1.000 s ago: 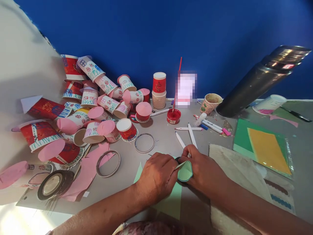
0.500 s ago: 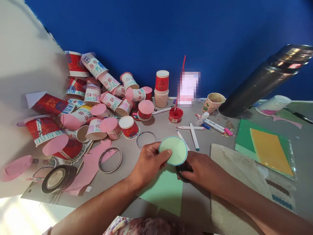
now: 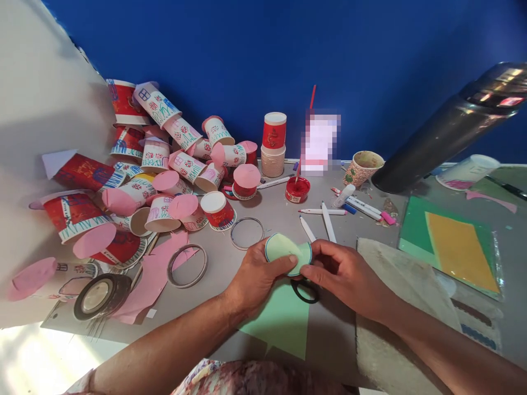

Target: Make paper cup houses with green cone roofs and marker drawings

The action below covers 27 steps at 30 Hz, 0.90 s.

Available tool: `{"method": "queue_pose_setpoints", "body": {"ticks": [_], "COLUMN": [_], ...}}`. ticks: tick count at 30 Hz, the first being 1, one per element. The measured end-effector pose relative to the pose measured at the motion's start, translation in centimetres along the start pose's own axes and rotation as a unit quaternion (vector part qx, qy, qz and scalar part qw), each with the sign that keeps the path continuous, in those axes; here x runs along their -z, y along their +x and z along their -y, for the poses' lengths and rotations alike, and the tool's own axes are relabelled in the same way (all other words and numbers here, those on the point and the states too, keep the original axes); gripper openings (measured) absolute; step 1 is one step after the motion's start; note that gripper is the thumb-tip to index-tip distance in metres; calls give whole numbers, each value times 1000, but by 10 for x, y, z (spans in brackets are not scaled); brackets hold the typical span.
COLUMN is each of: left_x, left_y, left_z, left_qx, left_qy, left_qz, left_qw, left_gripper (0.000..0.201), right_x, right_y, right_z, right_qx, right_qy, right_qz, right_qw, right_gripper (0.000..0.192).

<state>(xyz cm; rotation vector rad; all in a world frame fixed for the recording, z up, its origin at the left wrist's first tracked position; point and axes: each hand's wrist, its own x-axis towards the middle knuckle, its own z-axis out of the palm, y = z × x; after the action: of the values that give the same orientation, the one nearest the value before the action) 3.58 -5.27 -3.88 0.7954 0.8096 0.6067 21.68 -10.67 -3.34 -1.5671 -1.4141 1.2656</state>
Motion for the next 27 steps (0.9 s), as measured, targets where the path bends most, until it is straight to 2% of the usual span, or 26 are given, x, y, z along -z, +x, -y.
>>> {"method": "queue_pose_setpoints", "body": {"ticks": [4,9,16,21,27], "left_x": [3,6,9,10,11], "left_y": [-2,-2,0,0,1], "left_z": [-4,-20,-17,-16,-15], "left_qx": [-12,-108,-100,-104,-98], "left_qy": [31,147,212,238,248], "left_qz": [2,-45,-36,-29,-24], "left_qw": [999,982,971,965,963], "left_gripper": [29,25,22,21,20], "right_x": [4,12,12,10,8], "right_y": [3,1,3,1,-1], "right_z": [-3,2,6,5,4], "right_qx": [-4,-28,-27,6,30], "right_qy": [4,-18,19,-19,-50], "right_qz": [-10,25,-28,-54,-55], "right_qw": [1000,999,999,998,997], "right_gripper": [29,24,26,23,22]}}
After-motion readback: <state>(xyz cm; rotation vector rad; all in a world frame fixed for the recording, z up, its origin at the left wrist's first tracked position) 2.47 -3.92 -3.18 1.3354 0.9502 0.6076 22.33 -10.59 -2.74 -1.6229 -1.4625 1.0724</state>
